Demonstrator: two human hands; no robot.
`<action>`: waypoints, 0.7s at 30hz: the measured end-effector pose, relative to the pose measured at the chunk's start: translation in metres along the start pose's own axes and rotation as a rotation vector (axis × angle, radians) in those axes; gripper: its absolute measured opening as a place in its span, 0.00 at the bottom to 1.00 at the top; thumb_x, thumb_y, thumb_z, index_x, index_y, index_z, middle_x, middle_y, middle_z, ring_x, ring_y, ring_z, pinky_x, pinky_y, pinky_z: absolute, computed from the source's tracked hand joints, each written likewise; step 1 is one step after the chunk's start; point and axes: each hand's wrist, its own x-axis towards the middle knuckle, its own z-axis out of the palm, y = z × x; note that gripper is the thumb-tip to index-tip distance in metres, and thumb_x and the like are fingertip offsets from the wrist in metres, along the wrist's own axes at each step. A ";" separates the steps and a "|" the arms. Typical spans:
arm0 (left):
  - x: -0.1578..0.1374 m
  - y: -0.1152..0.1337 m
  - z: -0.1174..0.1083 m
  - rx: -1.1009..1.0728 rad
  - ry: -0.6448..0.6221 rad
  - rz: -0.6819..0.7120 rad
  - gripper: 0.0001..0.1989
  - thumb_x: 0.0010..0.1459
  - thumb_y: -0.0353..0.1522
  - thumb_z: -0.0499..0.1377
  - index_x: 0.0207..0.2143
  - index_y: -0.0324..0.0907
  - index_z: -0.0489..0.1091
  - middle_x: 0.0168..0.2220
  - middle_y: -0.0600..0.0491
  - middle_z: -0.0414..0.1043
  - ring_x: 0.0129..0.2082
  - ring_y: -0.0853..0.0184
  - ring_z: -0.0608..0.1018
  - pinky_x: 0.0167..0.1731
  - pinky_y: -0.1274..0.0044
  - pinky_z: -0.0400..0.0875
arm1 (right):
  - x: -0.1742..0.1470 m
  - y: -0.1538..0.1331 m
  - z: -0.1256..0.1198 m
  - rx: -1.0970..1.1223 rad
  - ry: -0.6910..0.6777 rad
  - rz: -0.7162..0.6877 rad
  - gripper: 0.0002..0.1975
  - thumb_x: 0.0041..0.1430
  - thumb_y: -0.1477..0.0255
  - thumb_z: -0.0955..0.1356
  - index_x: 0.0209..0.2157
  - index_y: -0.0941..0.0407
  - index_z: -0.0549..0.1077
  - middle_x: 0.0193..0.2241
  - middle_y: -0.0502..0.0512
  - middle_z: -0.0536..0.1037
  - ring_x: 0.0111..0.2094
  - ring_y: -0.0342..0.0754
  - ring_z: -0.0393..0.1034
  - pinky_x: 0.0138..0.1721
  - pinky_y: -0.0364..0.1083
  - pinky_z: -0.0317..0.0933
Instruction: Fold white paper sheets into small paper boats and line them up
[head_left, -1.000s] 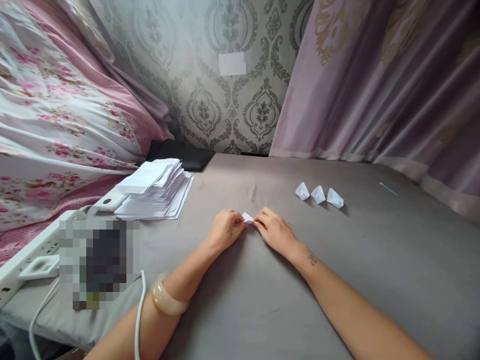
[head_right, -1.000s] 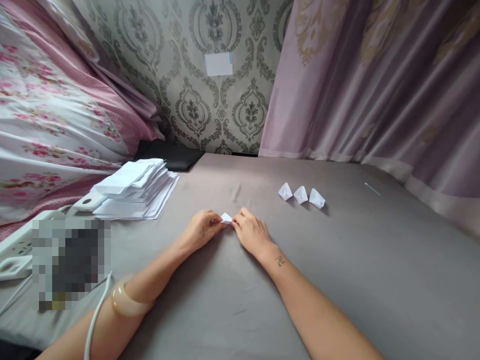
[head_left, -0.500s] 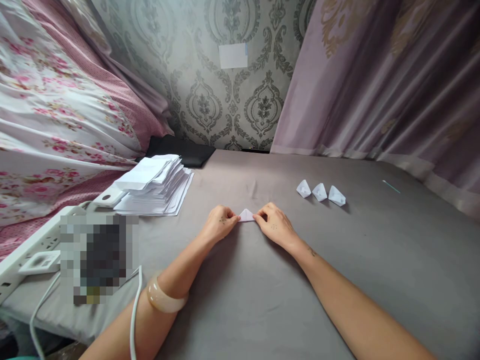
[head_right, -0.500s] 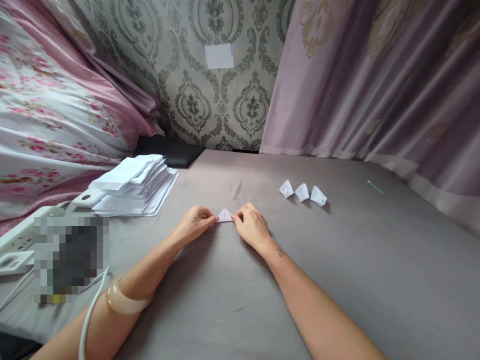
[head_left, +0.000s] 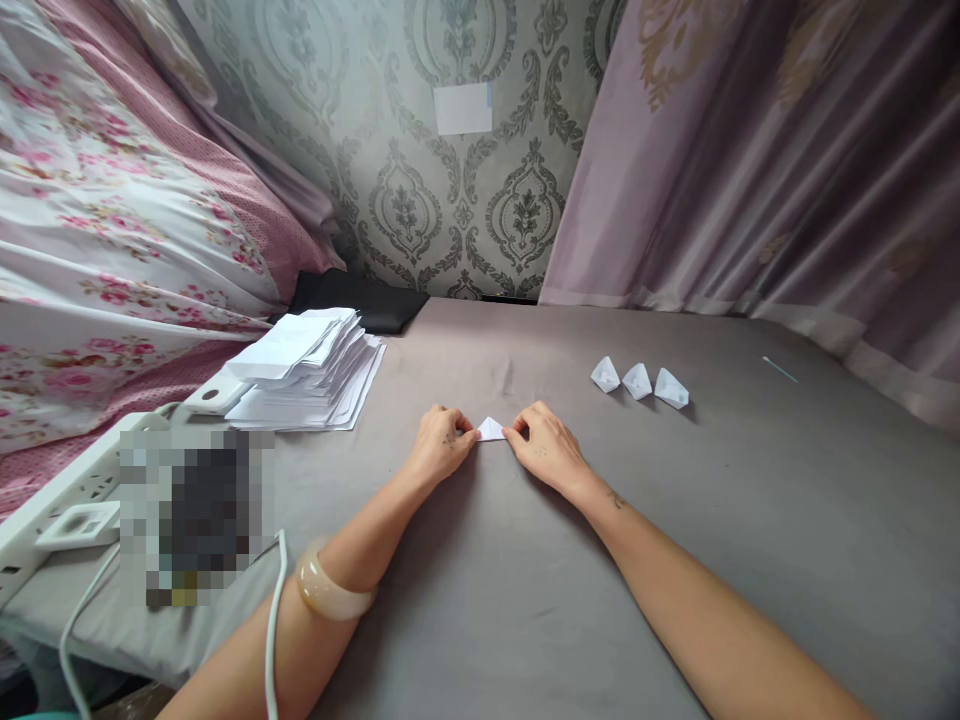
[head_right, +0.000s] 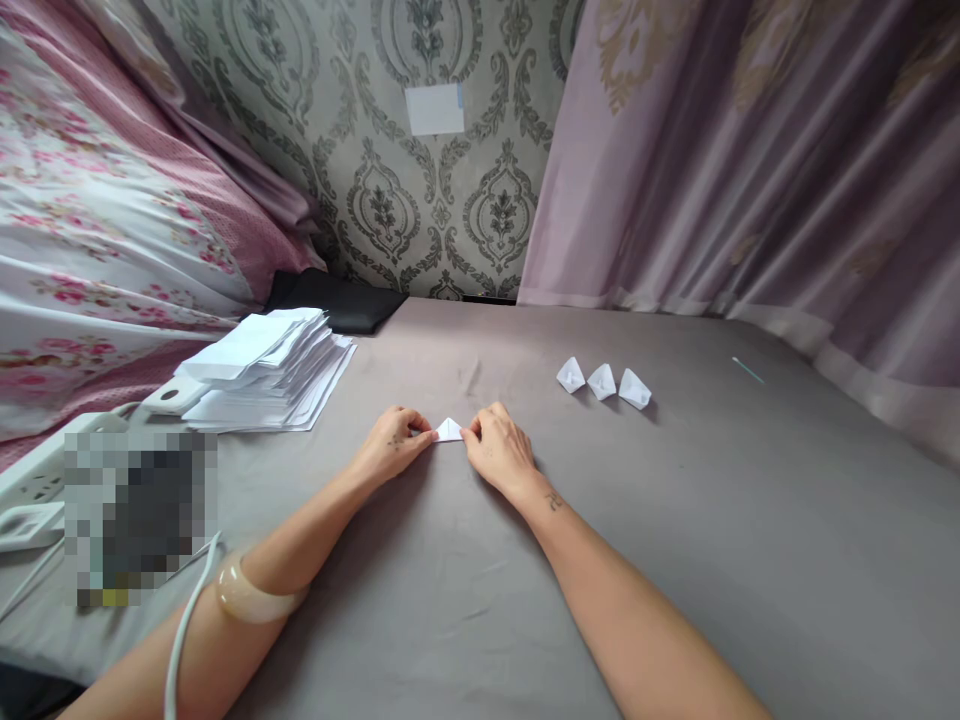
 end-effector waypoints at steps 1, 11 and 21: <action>0.000 -0.001 0.001 -0.002 0.000 0.007 0.09 0.51 0.34 0.59 0.31 0.38 0.74 0.37 0.46 0.68 0.36 0.64 0.71 0.39 0.74 0.65 | 0.000 0.000 0.000 0.001 0.000 0.001 0.08 0.58 0.65 0.64 0.28 0.54 0.68 0.36 0.52 0.69 0.34 0.44 0.66 0.31 0.43 0.53; 0.004 -0.003 0.000 -0.107 -0.034 0.021 0.10 0.45 0.37 0.62 0.25 0.37 0.75 0.33 0.48 0.70 0.32 0.65 0.71 0.34 0.76 0.64 | -0.001 0.002 0.001 0.034 -0.004 -0.047 0.08 0.59 0.66 0.63 0.34 0.53 0.71 0.38 0.53 0.70 0.36 0.45 0.67 0.32 0.43 0.53; 0.000 0.000 0.002 -0.390 -0.112 0.056 0.14 0.47 0.39 0.60 0.33 0.37 0.71 0.22 0.57 0.68 0.21 0.73 0.67 0.21 0.81 0.58 | 0.001 0.010 -0.005 0.205 -0.023 -0.067 0.06 0.58 0.69 0.63 0.31 0.54 0.71 0.34 0.51 0.73 0.32 0.43 0.66 0.36 0.43 0.57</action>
